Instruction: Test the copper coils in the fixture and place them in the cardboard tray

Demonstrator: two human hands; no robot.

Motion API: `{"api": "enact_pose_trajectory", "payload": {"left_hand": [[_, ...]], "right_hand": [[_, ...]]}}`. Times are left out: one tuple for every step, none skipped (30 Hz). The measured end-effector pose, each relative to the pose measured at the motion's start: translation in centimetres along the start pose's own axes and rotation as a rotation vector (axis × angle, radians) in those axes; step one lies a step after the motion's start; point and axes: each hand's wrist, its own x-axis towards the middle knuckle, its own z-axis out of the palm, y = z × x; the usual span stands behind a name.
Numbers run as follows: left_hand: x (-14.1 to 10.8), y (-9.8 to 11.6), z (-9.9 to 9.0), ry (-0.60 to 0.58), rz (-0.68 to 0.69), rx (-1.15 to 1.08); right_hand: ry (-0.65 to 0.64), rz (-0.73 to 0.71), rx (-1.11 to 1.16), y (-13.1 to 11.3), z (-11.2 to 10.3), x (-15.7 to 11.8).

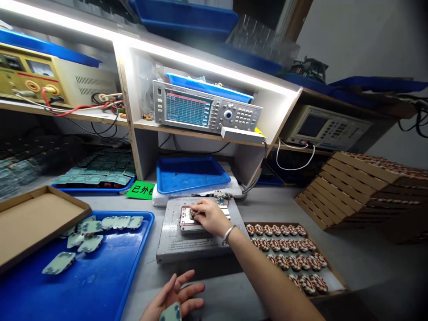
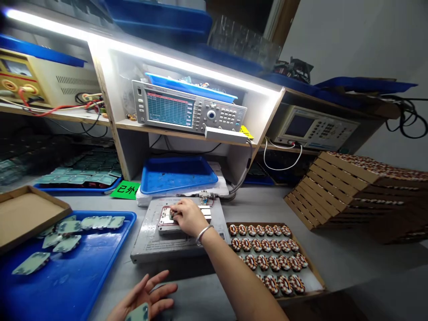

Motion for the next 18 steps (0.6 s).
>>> {"api": "enact_pose_trajectory", "payload": {"left_hand": [[0.0,0.0,-0.1,0.0,0.0,0.004],[-0.1,0.0,-0.1,0.002,-0.001,0.013],[-0.2,0.0,-0.1,0.006,-0.002,0.03],[-0.3,0.0,-0.1,0.013,-0.003,0.053],[-0.4,0.0,-0.1,0.023,-0.001,0.08],[-0.6,0.1,-0.1,0.035,0.002,0.108],[-0.7,0.1,-0.1,0.048,0.002,0.131],[-0.7,0.2,-0.1,0.059,-0.008,0.149],[-0.7,0.3,-0.1,0.069,-0.021,0.158],[-0.6,0.4,-0.2,0.082,-0.04,0.158],[-0.5,0.5,-0.3,0.093,-0.061,0.148],[-0.3,0.5,-0.5,0.102,-0.083,0.128],[-0.1,0.5,-0.6,0.107,-0.104,0.1],[0.1,0.5,-0.8,0.109,-0.119,0.065],[0.2,0.5,-0.9,0.109,-0.136,0.03],[0.4,0.4,-1.0,0.108,-0.153,0.001],[0.5,0.4,-1.1,0.112,-0.167,-0.019],[0.6,0.3,-1.1,0.125,-0.176,-0.027]], "right_hand": [[0.002,0.006,-0.005,0.0,0.1,0.1],[0.003,0.008,-0.015,0.0,0.2,0.2],[0.003,0.005,-0.028,-0.1,0.3,0.2],[0.003,-0.003,-0.04,-0.2,0.2,0.1],[0.008,-0.014,-0.052,-0.2,0.0,-0.1],[0.023,-0.027,-0.058,-0.2,-0.5,-0.5],[0.05,-0.037,-0.056,-0.1,-1.3,-1.2],[0.087,-0.038,-0.047,0.1,-2.4,-2.2],[0.122,-0.025,-0.035,0.3,-3.9,-3.5],[0.153,0.007,-0.023,0.7,-5.7,-5.1],[0.175,0.059,-0.017,1.1,-7.7,-7.0],[0.178,0.129,-0.025,1.6,-9.9,-9.3],[0.19,0.226,-0.053,2.2,-12.1,-11.8],[0.19,0.317,-0.106,2.9,-14.2,-14.5],[0.192,0.398,-0.175,3.8,-16.2,-17.2],[0.184,0.484,-0.238,4.7,-17.8,-20.0],[0.168,0.568,-0.291,5.7,-19.1,-22.6],[0.152,0.642,-0.334,6.7,-20.1,-25.1]]}}
